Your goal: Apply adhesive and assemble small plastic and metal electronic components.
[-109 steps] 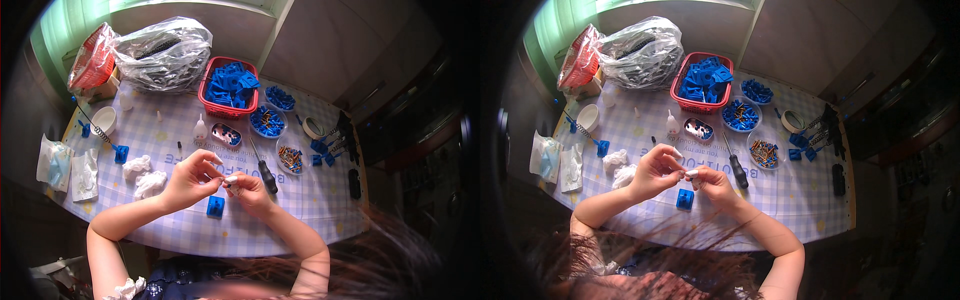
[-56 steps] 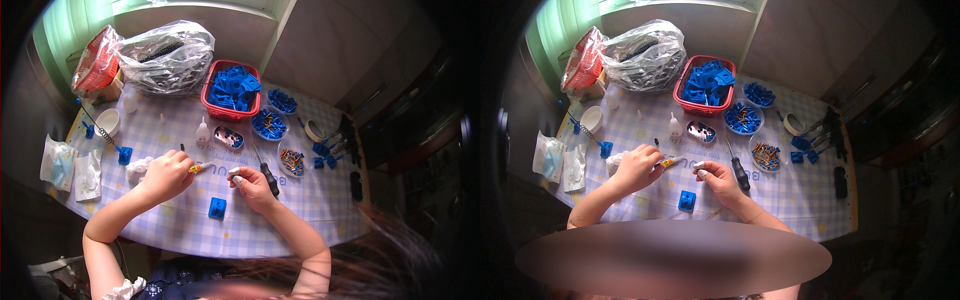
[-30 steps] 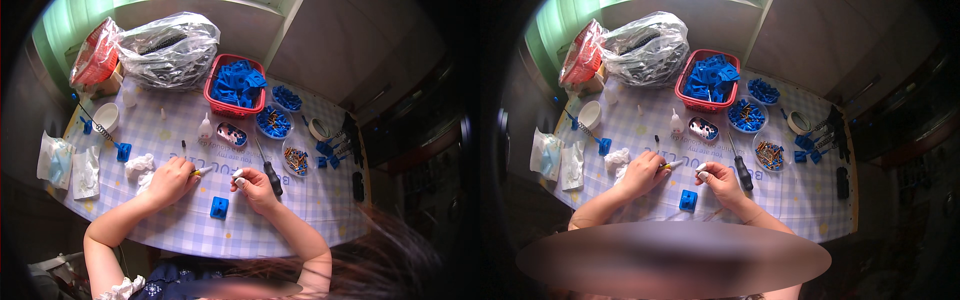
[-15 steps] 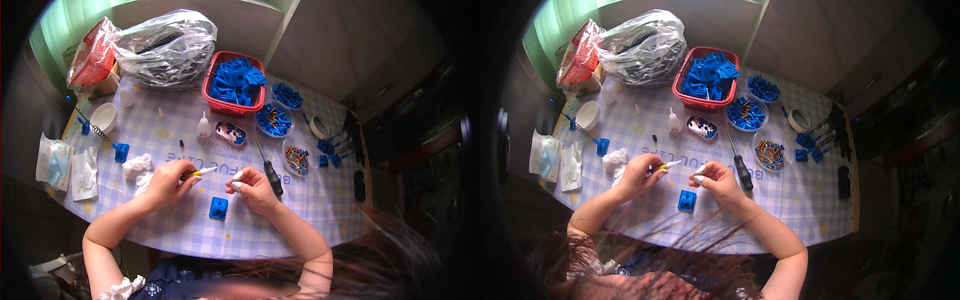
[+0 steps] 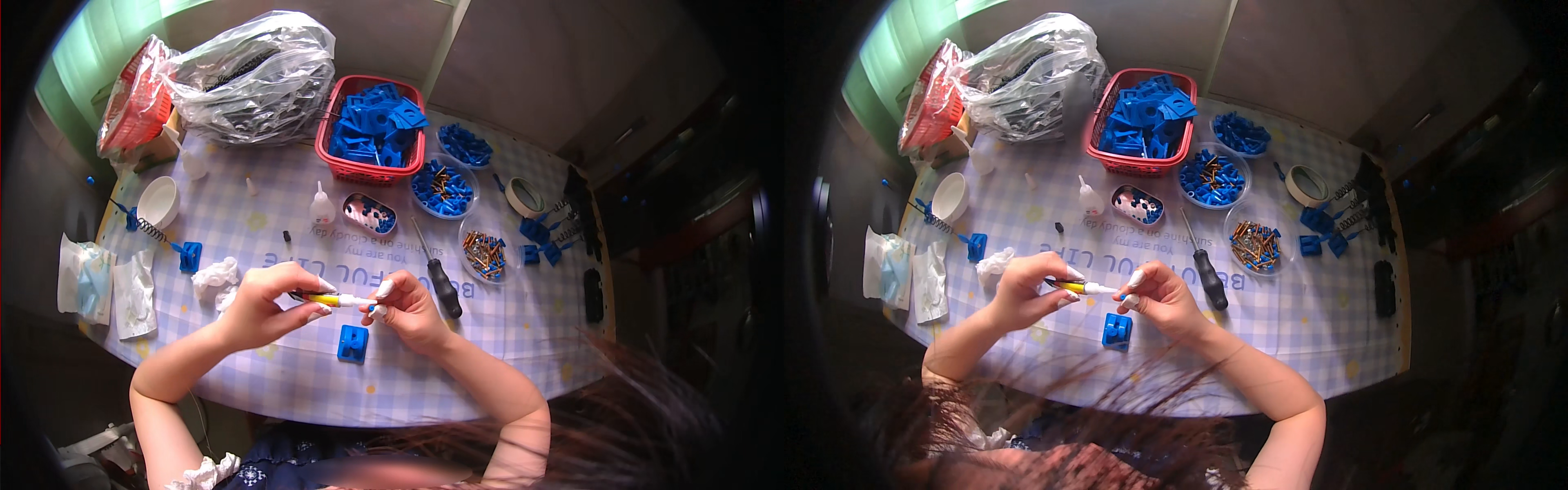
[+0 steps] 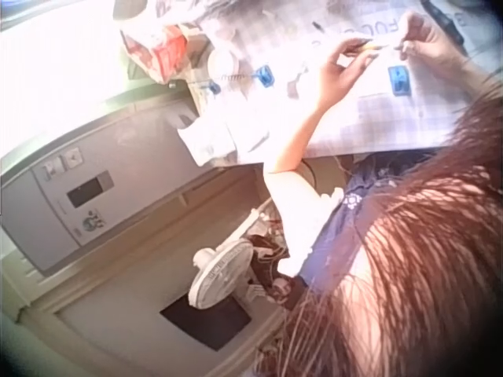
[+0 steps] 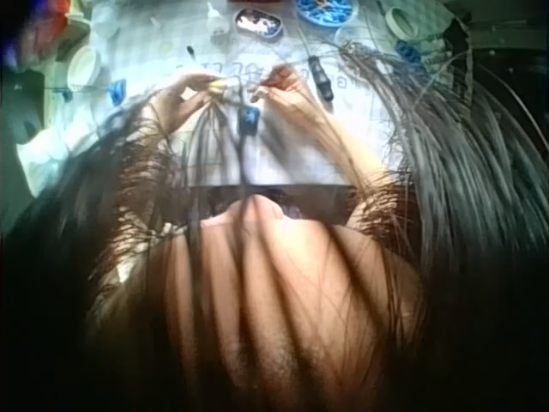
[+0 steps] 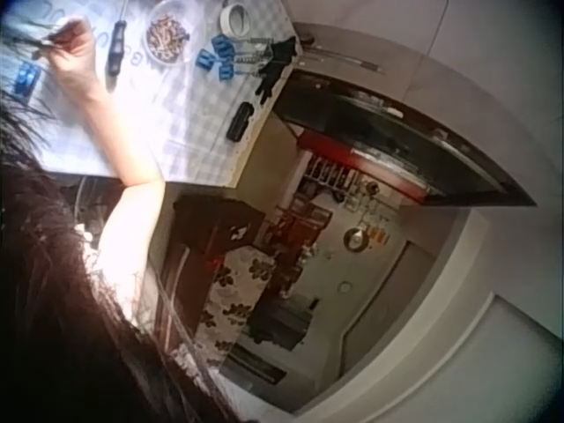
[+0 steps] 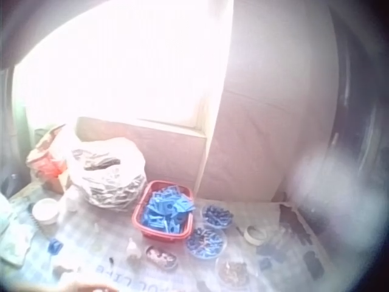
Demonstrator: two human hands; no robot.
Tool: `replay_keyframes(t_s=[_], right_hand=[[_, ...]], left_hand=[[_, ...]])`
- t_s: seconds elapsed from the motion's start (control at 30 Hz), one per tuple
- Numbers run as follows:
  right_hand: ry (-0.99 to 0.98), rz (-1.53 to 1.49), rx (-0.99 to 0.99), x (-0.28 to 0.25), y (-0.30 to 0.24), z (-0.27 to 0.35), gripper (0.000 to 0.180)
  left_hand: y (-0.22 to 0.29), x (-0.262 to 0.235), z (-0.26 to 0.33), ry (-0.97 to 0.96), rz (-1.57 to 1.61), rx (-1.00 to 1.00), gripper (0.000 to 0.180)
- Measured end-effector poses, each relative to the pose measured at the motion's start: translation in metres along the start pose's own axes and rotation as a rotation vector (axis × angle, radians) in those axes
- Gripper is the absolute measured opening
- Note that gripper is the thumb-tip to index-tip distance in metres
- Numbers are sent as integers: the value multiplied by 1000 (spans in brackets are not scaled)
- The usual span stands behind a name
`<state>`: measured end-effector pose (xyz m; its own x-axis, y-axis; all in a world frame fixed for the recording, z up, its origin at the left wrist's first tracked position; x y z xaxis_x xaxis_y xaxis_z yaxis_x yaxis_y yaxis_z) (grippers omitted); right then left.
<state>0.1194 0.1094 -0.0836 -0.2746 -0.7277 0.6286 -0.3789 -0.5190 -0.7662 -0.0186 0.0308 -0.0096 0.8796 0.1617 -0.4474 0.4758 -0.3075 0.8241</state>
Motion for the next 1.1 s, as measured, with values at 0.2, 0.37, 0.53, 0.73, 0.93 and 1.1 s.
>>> replay_keyframes(t_s=[0.2,0.37,0.53,0.73,0.93,1.1], right_hand=[[15,62,-17,-1,-1,0,16],[-4,114,20,-3,0,0,16],[15,128,41,-4,2,1,16],[5,121,42,-4,3,0,17],[11,128,33,-4,2,1,17],[17,100,50,-4,2,1,17]], left_hand=[[-44,13,-5,-62,717,-389,19],[-52,19,-2,-70,770,-410,17],[-54,18,1,-95,822,-499,15],[-46,14,-2,-119,654,-394,17],[-52,20,0,-99,862,-526,13],[-52,19,-2,-49,904,-547,8]])
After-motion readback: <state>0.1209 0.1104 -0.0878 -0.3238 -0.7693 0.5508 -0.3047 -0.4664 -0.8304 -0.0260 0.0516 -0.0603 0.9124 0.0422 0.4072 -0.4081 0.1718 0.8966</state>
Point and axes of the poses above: each hand's wrist, its own z-axis away from the middle knuckle, its own x-axis out of the palm, y = z × x, the point moved 6 cm from there along -z, towards the middle knuckle, and after that the axes turned 3 degrees about -z, right-handed, at the moved point
